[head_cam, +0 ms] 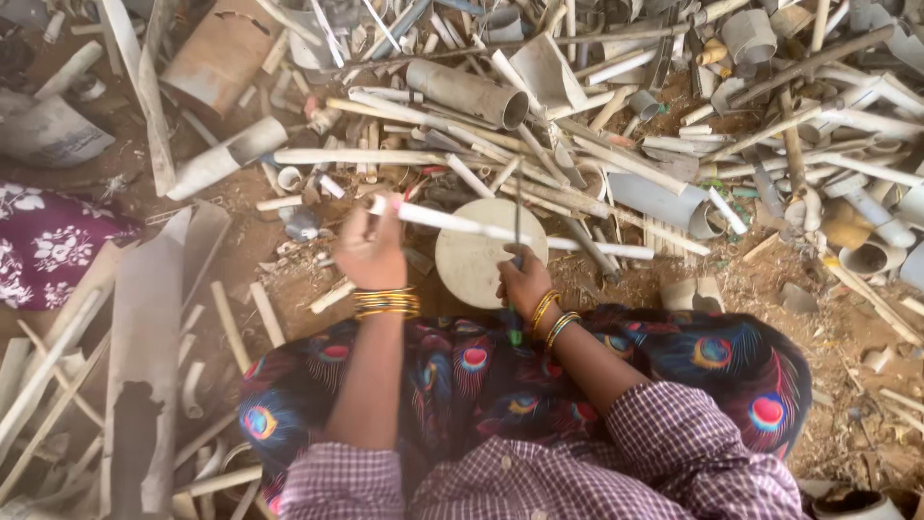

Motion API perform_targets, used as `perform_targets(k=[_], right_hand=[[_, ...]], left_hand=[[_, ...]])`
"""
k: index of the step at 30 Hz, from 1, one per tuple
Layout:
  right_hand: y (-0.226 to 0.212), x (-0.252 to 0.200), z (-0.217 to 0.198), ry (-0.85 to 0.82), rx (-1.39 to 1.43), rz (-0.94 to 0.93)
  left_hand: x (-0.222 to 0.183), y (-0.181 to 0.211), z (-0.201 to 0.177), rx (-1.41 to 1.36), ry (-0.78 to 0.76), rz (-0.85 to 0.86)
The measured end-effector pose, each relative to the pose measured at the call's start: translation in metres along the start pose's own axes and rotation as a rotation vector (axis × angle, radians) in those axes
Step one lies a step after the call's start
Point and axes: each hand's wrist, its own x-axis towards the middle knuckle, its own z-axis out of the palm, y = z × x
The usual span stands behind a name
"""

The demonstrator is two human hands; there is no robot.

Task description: The person uses a knife to cut and carve sections of white PVC pipe while sitting on the ground among a large pile of scrap pipe and fittings.

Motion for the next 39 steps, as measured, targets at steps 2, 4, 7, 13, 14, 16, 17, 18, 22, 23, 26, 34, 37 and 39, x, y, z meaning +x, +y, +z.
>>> perform_targets(k=[2, 4, 7, 13, 14, 16, 17, 18, 22, 23, 26, 34, 37, 39], right_hand=[[-0.006, -0.022, 0.012, -0.014, -0.159, -0.143], [-0.014, -0.048, 0.023, -0.047, -0.282, -0.36], [-0.033, -0.084, 0.031, -0.165, -0.292, -0.417], [-0.059, -0.112, 0.037, -0.253, -0.315, -0.469], [-0.059, -0.112, 0.039, -0.261, -0.317, -0.46], [-0.056, -0.109, 0.043, -0.272, -0.32, -0.442], [-0.054, -0.107, 0.044, -0.25, -0.281, -0.356], [-0.051, -0.105, 0.044, -0.223, -0.242, -0.268], [-0.042, -0.102, 0.047, -0.181, -0.308, -0.335], [-0.041, -0.1, 0.048, -0.177, -0.298, -0.448], [-0.038, -0.093, 0.046, -0.173, -0.277, -0.47], [-0.029, -0.084, 0.039, -0.311, -0.141, -0.466], [-0.024, -0.073, 0.037, -0.241, -0.159, -0.164], [-0.023, -0.066, 0.037, -0.156, -0.452, -0.238]], left_hand=[[-0.017, -0.018, 0.003, -0.029, 0.018, 0.047], [-0.026, -0.032, 0.001, -0.068, 0.018, 0.058], [-0.033, -0.046, -0.009, -0.124, -0.011, 0.032], [-0.054, -0.059, -0.03, -0.158, -0.104, -0.067], [-0.055, -0.061, -0.033, -0.091, -0.1, -0.089], [-0.056, -0.062, -0.036, -0.111, -0.099, -0.085], [-0.055, -0.063, -0.036, -0.198, -0.102, -0.059], [-0.054, -0.063, -0.035, -0.288, -0.11, -0.035], [-0.052, -0.063, -0.035, -0.111, -0.116, -0.07], [-0.052, -0.064, -0.035, -0.171, -0.111, -0.058], [-0.055, -0.065, -0.033, -0.204, -0.092, 0.015], [-0.053, -0.064, -0.037, -0.122, -0.12, -0.097], [-0.055, -0.064, -0.037, -0.311, -0.13, 0.013], [-0.051, -0.063, -0.035, -0.317, -0.127, -0.028]])
